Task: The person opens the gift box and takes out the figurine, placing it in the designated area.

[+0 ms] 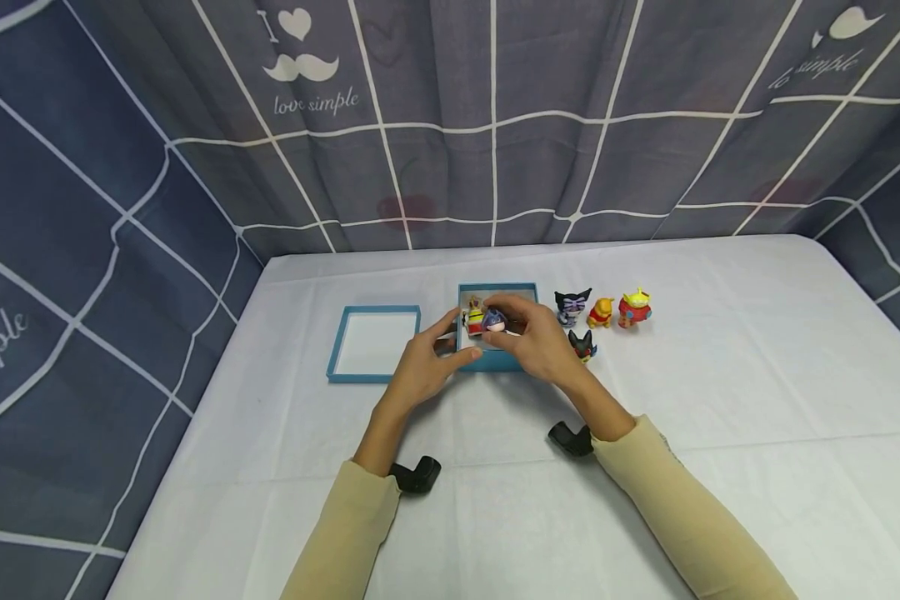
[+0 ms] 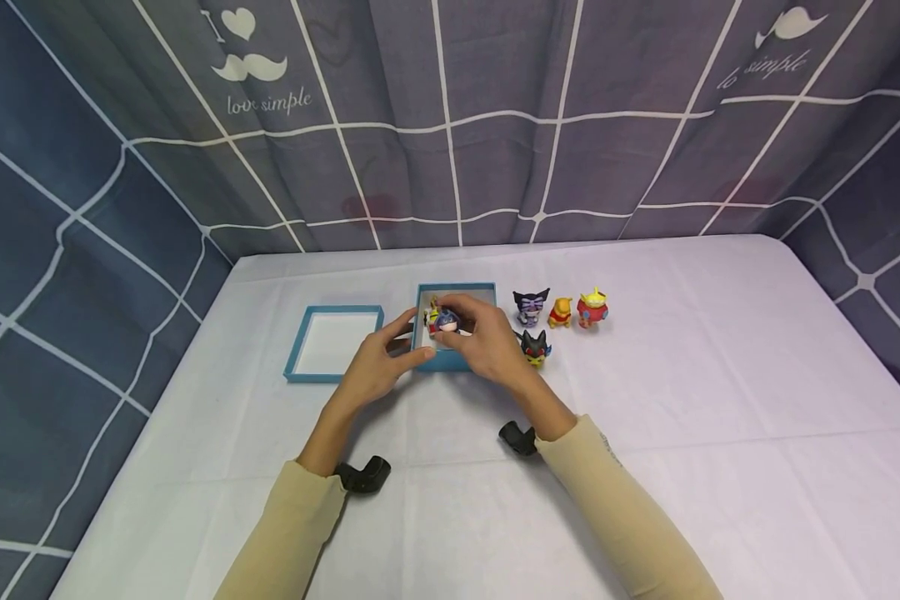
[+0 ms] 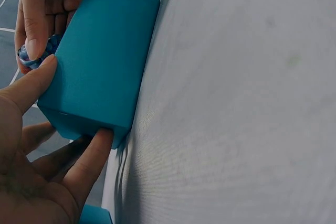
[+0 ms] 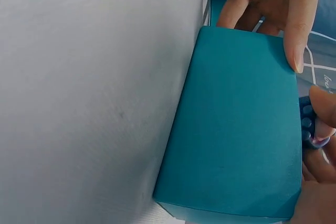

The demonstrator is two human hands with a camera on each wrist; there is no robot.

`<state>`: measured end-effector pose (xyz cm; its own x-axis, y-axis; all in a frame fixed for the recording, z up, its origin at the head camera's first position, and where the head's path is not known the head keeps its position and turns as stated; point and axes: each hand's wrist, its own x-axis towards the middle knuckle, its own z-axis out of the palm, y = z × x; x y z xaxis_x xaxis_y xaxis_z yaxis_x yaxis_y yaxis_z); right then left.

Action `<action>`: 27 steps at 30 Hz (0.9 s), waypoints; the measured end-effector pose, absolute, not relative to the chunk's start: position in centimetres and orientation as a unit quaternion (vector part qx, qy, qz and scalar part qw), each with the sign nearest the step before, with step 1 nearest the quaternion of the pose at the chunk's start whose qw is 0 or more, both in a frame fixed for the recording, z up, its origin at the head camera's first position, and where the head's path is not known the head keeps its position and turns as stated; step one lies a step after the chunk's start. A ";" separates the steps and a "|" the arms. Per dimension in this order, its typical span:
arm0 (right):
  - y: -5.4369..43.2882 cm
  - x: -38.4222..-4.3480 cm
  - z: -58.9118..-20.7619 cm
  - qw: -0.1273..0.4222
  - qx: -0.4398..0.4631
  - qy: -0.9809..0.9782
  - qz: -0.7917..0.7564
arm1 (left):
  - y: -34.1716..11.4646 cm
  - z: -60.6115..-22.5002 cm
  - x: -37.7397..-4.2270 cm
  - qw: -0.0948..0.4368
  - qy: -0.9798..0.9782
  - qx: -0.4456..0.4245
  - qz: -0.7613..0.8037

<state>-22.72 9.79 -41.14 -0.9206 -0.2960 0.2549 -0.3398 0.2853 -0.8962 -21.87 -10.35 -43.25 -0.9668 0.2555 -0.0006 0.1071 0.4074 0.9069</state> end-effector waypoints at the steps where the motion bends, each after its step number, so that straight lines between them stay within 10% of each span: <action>1: 9.9 -22.7 -41.1 0.017 0.201 -0.800 0.566 | -10.3 -43.3 -21.9 0.070 0.837 0.109 0.532; 27: 11.5 -21.5 -39.9 0.010 0.188 -0.769 0.612 | -10.4 -43.1 -21.5 0.077 0.837 0.100 0.533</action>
<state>-21.46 11.49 -39.95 -0.9293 -0.2765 0.2450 -0.3008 0.1814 -0.9363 -21.55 -10.38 -43.15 -0.9682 0.2492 -0.0230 0.0845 0.4122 0.9072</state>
